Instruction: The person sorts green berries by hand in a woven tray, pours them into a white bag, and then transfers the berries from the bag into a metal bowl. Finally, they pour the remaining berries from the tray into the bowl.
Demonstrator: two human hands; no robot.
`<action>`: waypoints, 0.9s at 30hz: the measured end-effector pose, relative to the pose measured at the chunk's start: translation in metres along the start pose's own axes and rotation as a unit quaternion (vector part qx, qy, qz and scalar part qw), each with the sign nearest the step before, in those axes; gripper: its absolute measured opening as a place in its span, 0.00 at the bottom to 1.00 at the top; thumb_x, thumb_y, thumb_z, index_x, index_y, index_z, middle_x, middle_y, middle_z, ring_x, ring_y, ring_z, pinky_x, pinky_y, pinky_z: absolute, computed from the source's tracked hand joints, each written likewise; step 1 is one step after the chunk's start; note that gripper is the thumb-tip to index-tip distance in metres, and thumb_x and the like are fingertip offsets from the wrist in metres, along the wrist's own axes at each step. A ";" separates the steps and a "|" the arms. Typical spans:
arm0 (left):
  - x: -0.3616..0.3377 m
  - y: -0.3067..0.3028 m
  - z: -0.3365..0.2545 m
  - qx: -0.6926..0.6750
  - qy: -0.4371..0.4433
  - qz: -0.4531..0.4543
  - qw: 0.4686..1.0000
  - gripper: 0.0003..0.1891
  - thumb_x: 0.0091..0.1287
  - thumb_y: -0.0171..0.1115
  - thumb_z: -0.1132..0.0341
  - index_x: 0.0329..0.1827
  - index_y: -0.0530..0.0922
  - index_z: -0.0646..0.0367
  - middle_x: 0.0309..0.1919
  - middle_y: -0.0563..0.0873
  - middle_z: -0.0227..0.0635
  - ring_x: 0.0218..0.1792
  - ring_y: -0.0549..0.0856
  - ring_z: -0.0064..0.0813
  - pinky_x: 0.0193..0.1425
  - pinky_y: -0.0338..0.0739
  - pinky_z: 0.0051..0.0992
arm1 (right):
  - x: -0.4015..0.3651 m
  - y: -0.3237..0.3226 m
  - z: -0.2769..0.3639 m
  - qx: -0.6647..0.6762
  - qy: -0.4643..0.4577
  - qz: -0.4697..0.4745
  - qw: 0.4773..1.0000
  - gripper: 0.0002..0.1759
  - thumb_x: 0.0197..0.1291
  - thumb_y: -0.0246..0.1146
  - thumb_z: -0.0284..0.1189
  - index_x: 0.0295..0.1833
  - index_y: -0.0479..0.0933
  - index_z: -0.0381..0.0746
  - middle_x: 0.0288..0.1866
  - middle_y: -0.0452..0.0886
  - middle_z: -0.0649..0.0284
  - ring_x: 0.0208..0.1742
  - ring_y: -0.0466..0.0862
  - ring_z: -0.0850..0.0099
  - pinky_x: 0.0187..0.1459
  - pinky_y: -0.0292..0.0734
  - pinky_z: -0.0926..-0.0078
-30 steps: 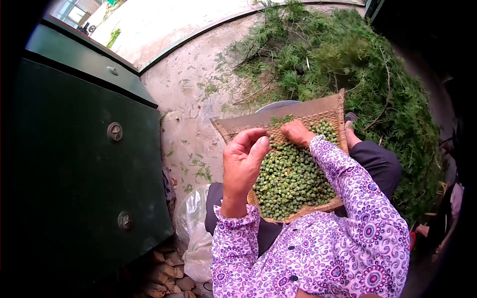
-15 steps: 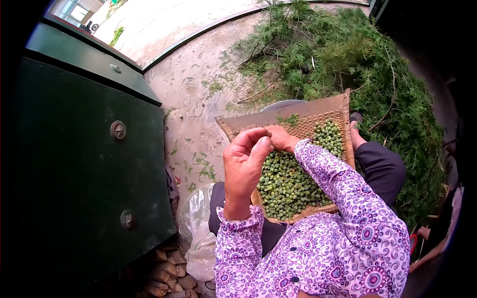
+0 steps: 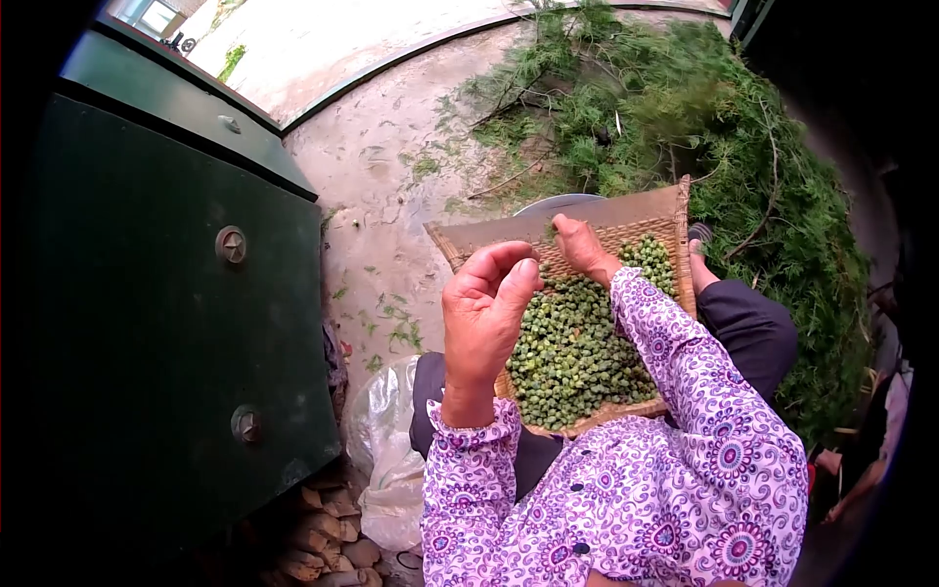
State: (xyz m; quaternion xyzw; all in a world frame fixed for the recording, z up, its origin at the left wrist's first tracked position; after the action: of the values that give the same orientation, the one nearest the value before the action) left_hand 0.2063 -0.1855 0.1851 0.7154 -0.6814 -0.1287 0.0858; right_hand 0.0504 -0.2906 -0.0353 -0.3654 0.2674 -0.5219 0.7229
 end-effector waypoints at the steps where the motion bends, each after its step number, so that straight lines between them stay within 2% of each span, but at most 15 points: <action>1: 0.000 0.001 0.000 0.004 0.000 0.002 1.000 0.11 0.63 0.60 0.67 0.44 0.77 0.66 0.37 0.83 0.36 0.31 0.81 0.19 0.37 0.75 0.17 | -0.003 -0.005 -0.012 -0.002 0.001 0.001 1.000 0.09 0.51 0.53 0.19 0.41 0.66 0.36 0.31 0.75 0.46 0.35 0.78 0.50 0.36 0.72 0.58; 3: 0.001 0.001 0.002 0.004 -0.002 0.002 1.000 0.11 0.63 0.60 0.67 0.44 0.77 0.66 0.37 0.84 0.36 0.31 0.81 0.18 0.37 0.75 0.17 | -0.011 -0.032 -0.027 -0.039 0.000 -0.108 0.993 0.12 0.50 0.57 0.24 0.43 0.70 0.37 0.30 0.77 0.47 0.34 0.79 0.52 0.36 0.73 0.59; 4: 0.001 0.002 0.002 0.002 -0.003 0.001 1.000 0.11 0.63 0.60 0.67 0.44 0.77 0.66 0.37 0.84 0.36 0.31 0.81 0.18 0.37 0.75 0.17 | -0.015 -0.033 -0.027 -0.041 0.000 -0.106 0.994 0.12 0.50 0.57 0.24 0.43 0.70 0.37 0.30 0.77 0.47 0.34 0.79 0.52 0.36 0.73 0.59; 6: 0.002 0.002 0.003 0.005 -0.004 0.001 1.000 0.11 0.63 0.59 0.67 0.44 0.77 0.65 0.37 0.84 0.36 0.31 0.81 0.17 0.37 0.75 0.16 | -0.029 -0.006 -0.027 0.030 0.004 0.052 0.998 0.11 0.47 0.61 0.28 0.38 0.76 0.37 0.28 0.78 0.50 0.32 0.79 0.53 0.37 0.75 0.60; 7: 0.002 0.002 0.004 0.009 -0.007 0.001 1.000 0.11 0.63 0.59 0.68 0.44 0.77 0.65 0.37 0.84 0.35 0.31 0.81 0.17 0.36 0.74 0.16 | -0.040 0.002 -0.021 0.054 0.031 0.102 0.993 0.08 0.45 0.61 0.29 0.29 0.77 0.36 0.28 0.80 0.52 0.32 0.80 0.54 0.38 0.76 0.61; 8: 0.003 0.003 0.003 0.009 -0.008 0.000 1.000 0.11 0.63 0.59 0.68 0.44 0.77 0.65 0.37 0.84 0.35 0.31 0.81 0.17 0.36 0.74 0.16 | -0.048 0.005 -0.013 -0.006 0.013 0.094 0.995 0.07 0.44 0.62 0.30 0.27 0.78 0.37 0.27 0.80 0.51 0.32 0.80 0.54 0.38 0.76 0.60; 10: 0.003 0.004 0.004 0.005 -0.015 0.007 1.000 0.12 0.62 0.61 0.69 0.45 0.76 0.67 0.35 0.81 0.31 0.33 0.79 0.17 0.39 0.75 0.16 | -0.061 0.010 -0.013 -0.102 0.060 0.121 0.986 0.08 0.44 0.61 0.31 0.27 0.78 0.36 0.28 0.80 0.49 0.33 0.81 0.54 0.37 0.76 0.59; 16: 0.005 0.006 0.007 0.006 -0.018 0.012 1.000 0.12 0.62 0.61 0.69 0.44 0.76 0.67 0.34 0.82 0.30 0.33 0.79 0.16 0.39 0.74 0.16 | -0.070 0.024 -0.017 -0.173 0.037 0.149 0.973 0.06 0.43 0.55 0.25 0.24 0.77 0.35 0.26 0.79 0.48 0.30 0.81 0.52 0.34 0.76 0.57; 19: 0.004 0.005 0.006 0.006 -0.014 0.011 1.000 0.12 0.62 0.62 0.69 0.44 0.76 0.67 0.34 0.82 0.30 0.33 0.78 0.15 0.39 0.74 0.16 | -0.074 0.022 -0.017 -0.170 -0.007 0.117 0.978 0.07 0.43 0.55 0.26 0.24 0.77 0.35 0.26 0.79 0.47 0.30 0.81 0.51 0.34 0.76 0.56; 21: 0.003 0.004 0.006 0.001 -0.017 0.009 1.000 0.12 0.62 0.62 0.69 0.44 0.76 0.67 0.34 0.82 0.30 0.33 0.78 0.15 0.39 0.74 0.16 | -0.077 0.018 -0.027 -0.162 0.039 0.138 0.976 0.08 0.45 0.54 0.27 0.24 0.77 0.35 0.27 0.79 0.48 0.30 0.80 0.51 0.34 0.75 0.55; 22: 0.003 0.004 0.006 -0.004 -0.020 0.008 1.000 0.11 0.62 0.62 0.69 0.44 0.76 0.66 0.34 0.82 0.29 0.33 0.78 0.15 0.39 0.74 0.15 | -0.075 0.009 -0.026 -0.105 0.028 0.086 0.990 0.08 0.46 0.55 0.29 0.25 0.76 0.35 0.27 0.79 0.47 0.32 0.80 0.51 0.36 0.74 0.54; 24: 0.002 0.004 0.005 -0.008 -0.020 0.008 1.000 0.11 0.62 0.61 0.69 0.44 0.76 0.66 0.34 0.82 0.29 0.33 0.78 0.15 0.39 0.74 0.15 | -0.068 0.009 -0.042 -0.016 0.085 0.107 0.990 0.10 0.48 0.55 0.31 0.28 0.76 0.35 0.28 0.78 0.47 0.35 0.79 0.53 0.38 0.73 0.54; 27: 0.001 0.005 0.005 -0.017 -0.021 0.010 1.000 0.11 0.62 0.61 0.70 0.44 0.76 0.66 0.34 0.82 0.29 0.33 0.78 0.14 0.39 0.74 0.15 | -0.043 -0.011 -0.019 0.028 0.052 0.079 0.995 0.10 0.49 0.58 0.31 0.34 0.75 0.35 0.32 0.77 0.47 0.37 0.78 0.53 0.40 0.72 0.56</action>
State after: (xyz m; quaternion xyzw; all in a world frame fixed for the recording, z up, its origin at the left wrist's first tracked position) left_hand 0.2000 -0.1866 0.1813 0.7042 -0.6878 -0.1541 0.0853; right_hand 0.0162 -0.2563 -0.0372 -0.2954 0.3180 -0.4884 0.7571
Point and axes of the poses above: each hand's wrist, its own x-axis towards the middle knuckle, its own y-axis out of the palm, z = x × y, the point moved 9 cm from there along x, towards the middle knuckle
